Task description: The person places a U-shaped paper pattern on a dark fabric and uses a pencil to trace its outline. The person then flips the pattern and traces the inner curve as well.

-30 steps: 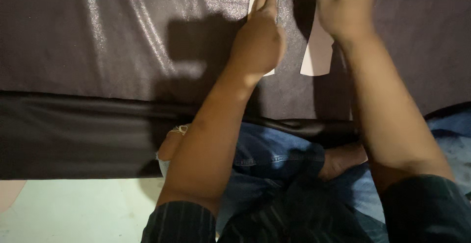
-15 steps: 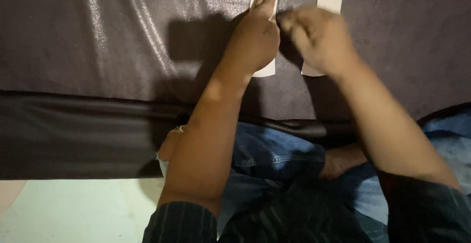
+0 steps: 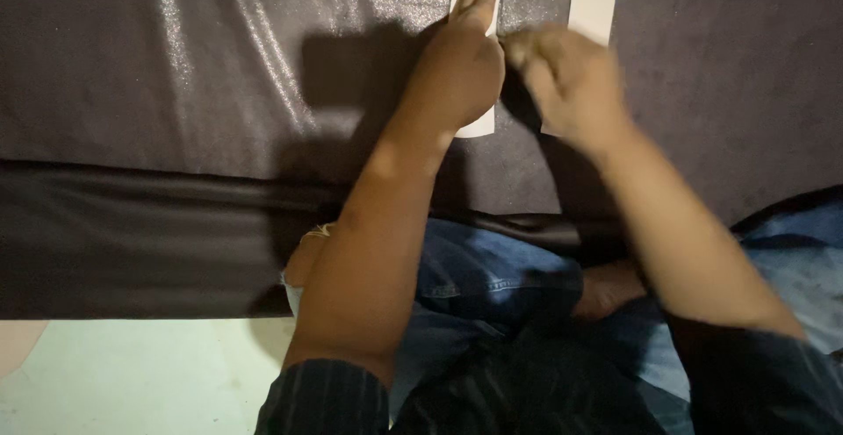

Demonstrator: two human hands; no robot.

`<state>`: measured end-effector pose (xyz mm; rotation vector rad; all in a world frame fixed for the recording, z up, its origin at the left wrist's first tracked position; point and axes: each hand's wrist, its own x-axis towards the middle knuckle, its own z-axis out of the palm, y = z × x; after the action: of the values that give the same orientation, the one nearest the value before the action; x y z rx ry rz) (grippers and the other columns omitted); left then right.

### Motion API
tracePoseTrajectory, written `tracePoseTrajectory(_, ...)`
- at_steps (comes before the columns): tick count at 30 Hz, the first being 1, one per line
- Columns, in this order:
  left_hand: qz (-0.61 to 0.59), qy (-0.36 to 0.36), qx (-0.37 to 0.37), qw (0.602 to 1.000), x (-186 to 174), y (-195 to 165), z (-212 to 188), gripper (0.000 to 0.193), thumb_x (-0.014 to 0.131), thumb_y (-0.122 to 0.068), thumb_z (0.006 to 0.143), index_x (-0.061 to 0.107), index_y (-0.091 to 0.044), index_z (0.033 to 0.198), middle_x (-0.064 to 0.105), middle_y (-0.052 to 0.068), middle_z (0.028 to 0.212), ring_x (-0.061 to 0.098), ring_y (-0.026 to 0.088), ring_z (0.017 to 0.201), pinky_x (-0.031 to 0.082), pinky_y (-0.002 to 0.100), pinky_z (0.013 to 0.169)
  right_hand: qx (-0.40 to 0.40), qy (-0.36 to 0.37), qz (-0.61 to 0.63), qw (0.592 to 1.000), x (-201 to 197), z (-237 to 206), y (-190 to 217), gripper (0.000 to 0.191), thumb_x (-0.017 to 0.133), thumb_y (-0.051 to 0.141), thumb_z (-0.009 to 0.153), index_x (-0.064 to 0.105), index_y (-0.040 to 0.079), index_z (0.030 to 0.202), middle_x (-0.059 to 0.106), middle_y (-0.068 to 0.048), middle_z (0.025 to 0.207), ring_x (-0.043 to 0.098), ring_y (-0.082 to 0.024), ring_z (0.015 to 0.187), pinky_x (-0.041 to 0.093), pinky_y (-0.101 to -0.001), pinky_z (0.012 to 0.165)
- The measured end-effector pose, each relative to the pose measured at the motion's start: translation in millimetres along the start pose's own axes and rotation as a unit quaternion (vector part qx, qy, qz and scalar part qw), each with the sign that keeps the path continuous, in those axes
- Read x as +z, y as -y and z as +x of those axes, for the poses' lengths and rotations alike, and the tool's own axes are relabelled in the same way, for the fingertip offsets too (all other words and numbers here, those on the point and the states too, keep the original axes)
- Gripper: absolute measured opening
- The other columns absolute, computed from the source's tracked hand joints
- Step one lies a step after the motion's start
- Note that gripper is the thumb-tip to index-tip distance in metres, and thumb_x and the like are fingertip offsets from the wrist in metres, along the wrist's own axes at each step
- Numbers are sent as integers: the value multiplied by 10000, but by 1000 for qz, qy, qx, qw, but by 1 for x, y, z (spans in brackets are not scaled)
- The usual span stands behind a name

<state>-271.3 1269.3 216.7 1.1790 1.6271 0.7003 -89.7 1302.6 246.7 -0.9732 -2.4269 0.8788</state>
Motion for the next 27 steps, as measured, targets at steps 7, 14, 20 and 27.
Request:
tracePoseTrajectory(7,-6,-9,27,1000,6,7,-2,572,441,-44,958,397,63,1518,296,257,1646,320,349,1545,293,366,1261,121,50,54,990,0,-46,36,128,637,131,1035,709,33,1076,746,-133,1054,740,-285,957,586,-382,857)
tracePoseTrajectory(14,9,-13,44,999,7,13,0,568,450,-44,962,395,74,1514,305,277,1630,330,367,1525,289,393,1249,94,20,50,994,3,-50,38,141,607,79,1021,700,23,1112,736,-153,1087,727,-315,999,575,-394,895)
tracePoseTrajectory(20,14,-25,46,999,12,18,0,542,462,-57,952,435,74,1477,340,287,1609,383,388,1491,352,395,1216,83,38,16,996,8,-49,28,84,634,96,1031,682,27,1027,723,-161,1019,721,-342,949,571,-410,860)
tracePoseTrajectory(27,-2,-42,69,997,14,26,0,541,462,-41,935,461,96,1458,375,319,1583,397,401,1489,371,399,1218,101,-62,55,991,19,6,-8,104,650,98,1092,700,17,1133,733,-163,1088,753,-313,969,597,-394,862)
